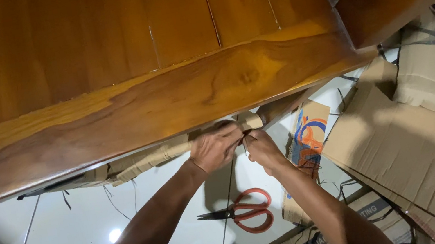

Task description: Wrapping wooden chair legs with cardboard and securing them with plastic ties

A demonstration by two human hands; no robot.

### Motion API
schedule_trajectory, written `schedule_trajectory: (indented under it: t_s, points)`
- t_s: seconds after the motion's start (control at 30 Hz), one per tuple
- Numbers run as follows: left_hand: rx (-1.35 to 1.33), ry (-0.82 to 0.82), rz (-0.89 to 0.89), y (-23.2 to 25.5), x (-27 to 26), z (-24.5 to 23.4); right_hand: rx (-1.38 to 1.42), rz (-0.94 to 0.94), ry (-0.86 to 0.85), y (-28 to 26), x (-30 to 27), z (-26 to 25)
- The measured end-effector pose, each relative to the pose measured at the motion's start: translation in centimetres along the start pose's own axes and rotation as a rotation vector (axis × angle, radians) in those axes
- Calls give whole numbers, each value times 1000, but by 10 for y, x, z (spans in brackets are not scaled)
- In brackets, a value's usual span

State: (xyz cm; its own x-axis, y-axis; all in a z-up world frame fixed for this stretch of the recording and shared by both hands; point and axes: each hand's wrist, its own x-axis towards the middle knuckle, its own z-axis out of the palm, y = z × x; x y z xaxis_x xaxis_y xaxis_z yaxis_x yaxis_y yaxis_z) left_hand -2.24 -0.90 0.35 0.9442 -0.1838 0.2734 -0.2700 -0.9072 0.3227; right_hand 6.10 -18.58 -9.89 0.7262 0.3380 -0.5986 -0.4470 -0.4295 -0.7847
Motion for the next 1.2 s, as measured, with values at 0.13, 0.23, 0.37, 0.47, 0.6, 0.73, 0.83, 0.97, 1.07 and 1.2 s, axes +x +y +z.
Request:
schedule_trajectory:
  t_s: [0.13,0.23,0.37,0.47,0.6,0.73,0.83,0.97,1.07,1.2]
  points:
    - [-19,-8,45,-13,5,28,16,-20,-25,-1,-2,3]
    - [2,133,162,-27,-3,55,-67,12,5,-27,-23,5]
    - [156,236,335,-36,-4,60,-334,-18,50,-70,-63,11]
    - [214,244,371,-32,-7,51,-446,-100,73,-64,-65,10]
    - [197,300,413,-43,-6,66,-418,-225,96,-74,-84,7]
    - [68,292,229,-21,-6,37,-429,-321,139,-61,-95,5]
    - [-211,191,34,-12,0,20,-501,-397,247,-65,-106,2]
    - [-442,69,-106,-5,2,0,-269,-429,304,-67,-113,-3]
    - [-486,47,-175,-2,5,-6,-88,-414,239,-61,-109,1]
    - [-519,12,-265,3,6,-9,134,-380,150,-44,-104,5]
